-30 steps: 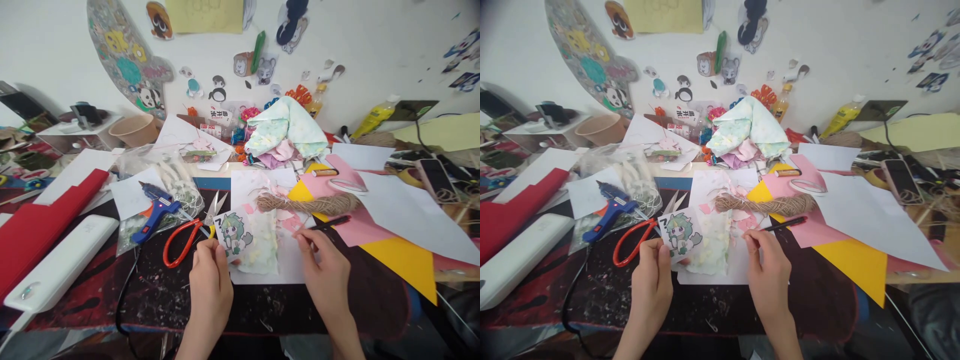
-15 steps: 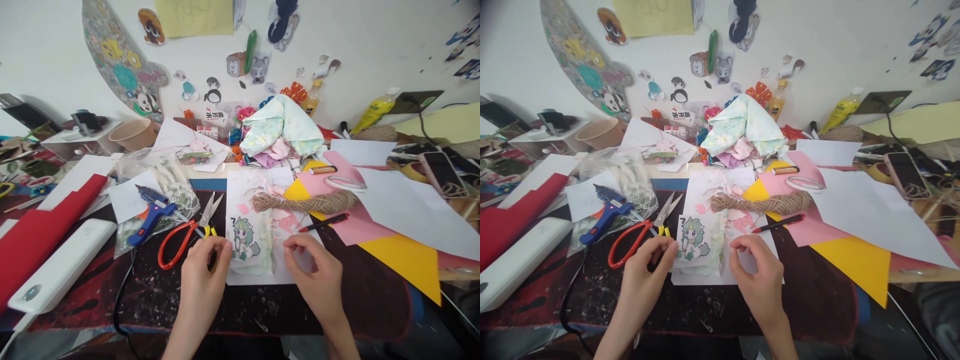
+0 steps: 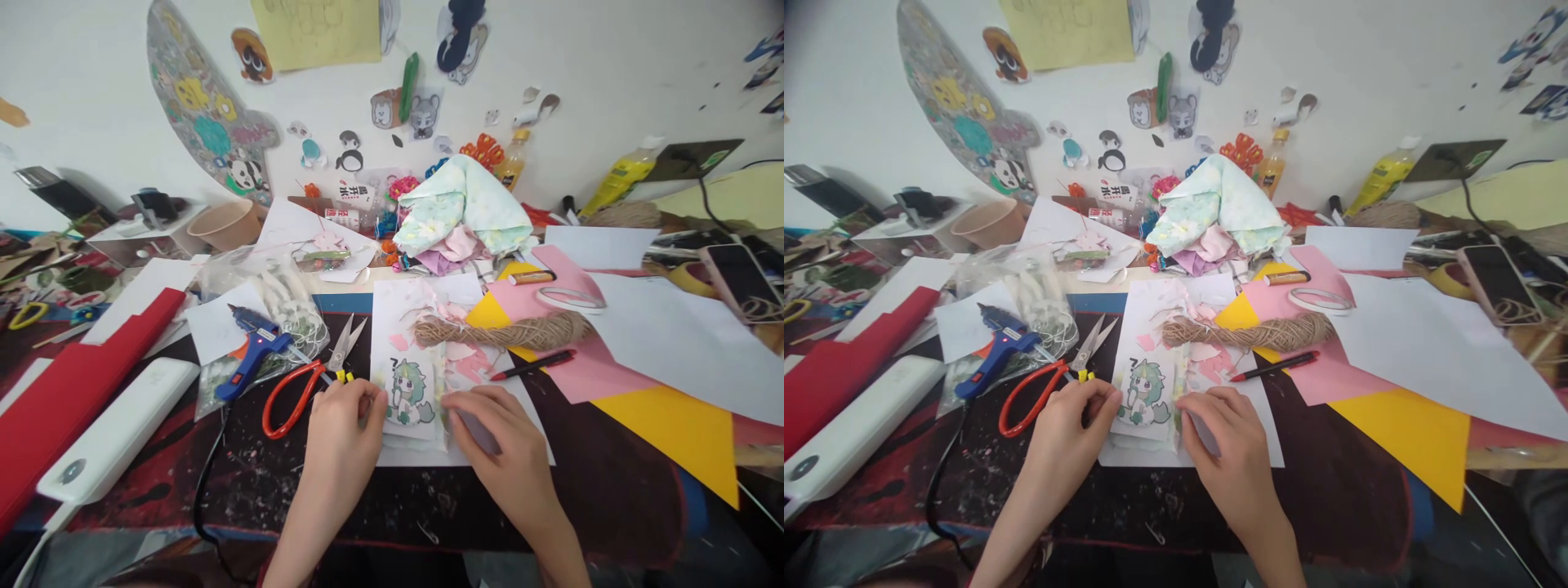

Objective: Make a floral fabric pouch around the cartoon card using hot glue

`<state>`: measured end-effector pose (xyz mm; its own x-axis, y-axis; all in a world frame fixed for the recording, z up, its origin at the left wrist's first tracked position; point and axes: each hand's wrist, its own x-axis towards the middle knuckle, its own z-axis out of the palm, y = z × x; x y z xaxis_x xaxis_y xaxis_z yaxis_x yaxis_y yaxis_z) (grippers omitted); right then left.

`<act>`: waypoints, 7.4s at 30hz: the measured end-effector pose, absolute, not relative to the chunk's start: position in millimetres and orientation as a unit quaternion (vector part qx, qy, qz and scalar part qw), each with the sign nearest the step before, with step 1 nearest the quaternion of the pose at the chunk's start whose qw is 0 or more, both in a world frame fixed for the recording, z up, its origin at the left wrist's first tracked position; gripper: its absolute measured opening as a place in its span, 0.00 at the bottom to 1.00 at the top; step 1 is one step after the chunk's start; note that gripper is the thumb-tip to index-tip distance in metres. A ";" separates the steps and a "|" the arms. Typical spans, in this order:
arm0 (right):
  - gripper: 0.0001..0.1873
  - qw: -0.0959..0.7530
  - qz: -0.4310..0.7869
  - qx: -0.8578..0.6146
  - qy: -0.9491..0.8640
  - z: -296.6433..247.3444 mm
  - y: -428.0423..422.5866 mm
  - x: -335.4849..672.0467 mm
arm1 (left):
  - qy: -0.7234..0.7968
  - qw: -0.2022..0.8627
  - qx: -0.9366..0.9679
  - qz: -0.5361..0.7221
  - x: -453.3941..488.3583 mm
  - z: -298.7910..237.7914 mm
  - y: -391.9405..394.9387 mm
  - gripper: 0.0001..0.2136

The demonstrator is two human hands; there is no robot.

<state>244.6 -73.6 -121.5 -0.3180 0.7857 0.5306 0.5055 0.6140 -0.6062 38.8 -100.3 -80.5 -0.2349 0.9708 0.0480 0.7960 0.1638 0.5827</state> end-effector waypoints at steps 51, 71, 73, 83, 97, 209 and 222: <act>0.20 0.433 0.116 -0.407 -0.796 -130.0 -75.8 245.7 | 0.594 -0.140 0.776 0.160 58.6 -93.7 -107.0 0.15; 0.17 0.445 0.126 -0.429 -0.776 -131.0 -75.7 243.8 | 0.575 -0.142 0.769 0.241 43.4 -93.2 -135.4 0.20; 0.13 0.458 0.104 -0.466 -0.750 -130.7 -75.9 241.0 | 0.570 -0.139 0.767 0.261 39.4 -99.0 -139.1 0.18; 0.15 0.373 0.083 -0.577 -0.722 -122.5 -74.3 210.7 | 0.557 -0.075 0.785 0.262 27.5 -116.8 -146.2 0.19; 0.14 0.597 0.501 -0.423 -0.461 -86.9 -75.8 197.7 | 0.593 0.228 0.557 0.534 31.0 -82.2 -128.5 0.23; 0.14 0.407 0.553 -0.352 -0.637 56.7 111.9 186.8 | 0.527 0.210 0.604 0.560 11.0 74.4 58.2 0.22; 0.15 0.392 0.533 -0.348 -0.664 65.9 108.9 193.4 | 0.512 0.283 0.543 0.602 11.5 72.4 58.6 0.12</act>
<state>193.4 108.9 65.9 -0.4514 0.8798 0.1493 0.0440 0.1890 -0.9810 11.5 58.6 72.4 -0.2494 0.8976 0.3634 0.2154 -0.3144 0.9245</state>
